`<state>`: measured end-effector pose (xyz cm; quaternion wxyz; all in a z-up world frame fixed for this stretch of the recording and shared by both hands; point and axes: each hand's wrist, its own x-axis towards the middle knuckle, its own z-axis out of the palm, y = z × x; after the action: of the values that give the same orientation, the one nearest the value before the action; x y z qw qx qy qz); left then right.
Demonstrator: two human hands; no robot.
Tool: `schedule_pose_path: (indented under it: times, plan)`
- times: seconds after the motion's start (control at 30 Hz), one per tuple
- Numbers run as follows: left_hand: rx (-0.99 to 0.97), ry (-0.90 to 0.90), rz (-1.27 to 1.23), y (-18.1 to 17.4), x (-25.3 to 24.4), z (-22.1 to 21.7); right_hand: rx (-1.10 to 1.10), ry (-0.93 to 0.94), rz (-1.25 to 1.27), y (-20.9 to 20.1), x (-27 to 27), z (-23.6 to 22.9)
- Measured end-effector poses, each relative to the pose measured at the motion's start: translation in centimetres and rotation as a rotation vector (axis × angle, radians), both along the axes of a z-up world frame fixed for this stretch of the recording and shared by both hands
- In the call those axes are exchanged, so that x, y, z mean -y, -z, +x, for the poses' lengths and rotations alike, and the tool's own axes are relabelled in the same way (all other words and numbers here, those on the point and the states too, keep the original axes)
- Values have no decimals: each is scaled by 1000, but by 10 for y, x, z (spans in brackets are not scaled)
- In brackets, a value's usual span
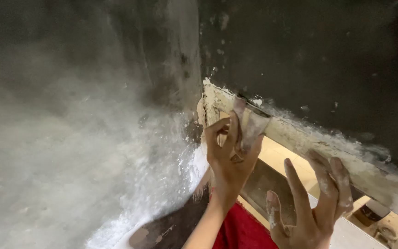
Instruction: The person sands the edges and corners of a wall using sandpaper.
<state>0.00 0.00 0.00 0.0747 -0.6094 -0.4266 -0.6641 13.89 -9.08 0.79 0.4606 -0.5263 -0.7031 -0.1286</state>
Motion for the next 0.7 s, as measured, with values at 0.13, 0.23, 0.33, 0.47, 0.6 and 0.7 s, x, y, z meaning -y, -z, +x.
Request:
schedule_pose_path:
  times: [0.13, 0.23, 0.33, 0.47, 0.6, 0.7]
  plan:
    - [151, 194, -136, 20, -12, 15, -20, -30, 27, -3, -7, -5]
    - [22, 112, 15, 20, -10, 2, -5, -55, -4, -2, -14, -16]
    - [56, 0, -41, 12, -21, -16, 23, -92, -10, -2, -20, -23]
    - [-16, -88, 12, 11, -18, -21, 23, -153, -11, -5, -23, -31]
    - [40, -23, -97, 10, -17, -25, 17, -158, -66, -2, -25, -45]
    - [-1, -99, -12, 5, -29, -32, 11, -207, -46, 2, -29, -52]
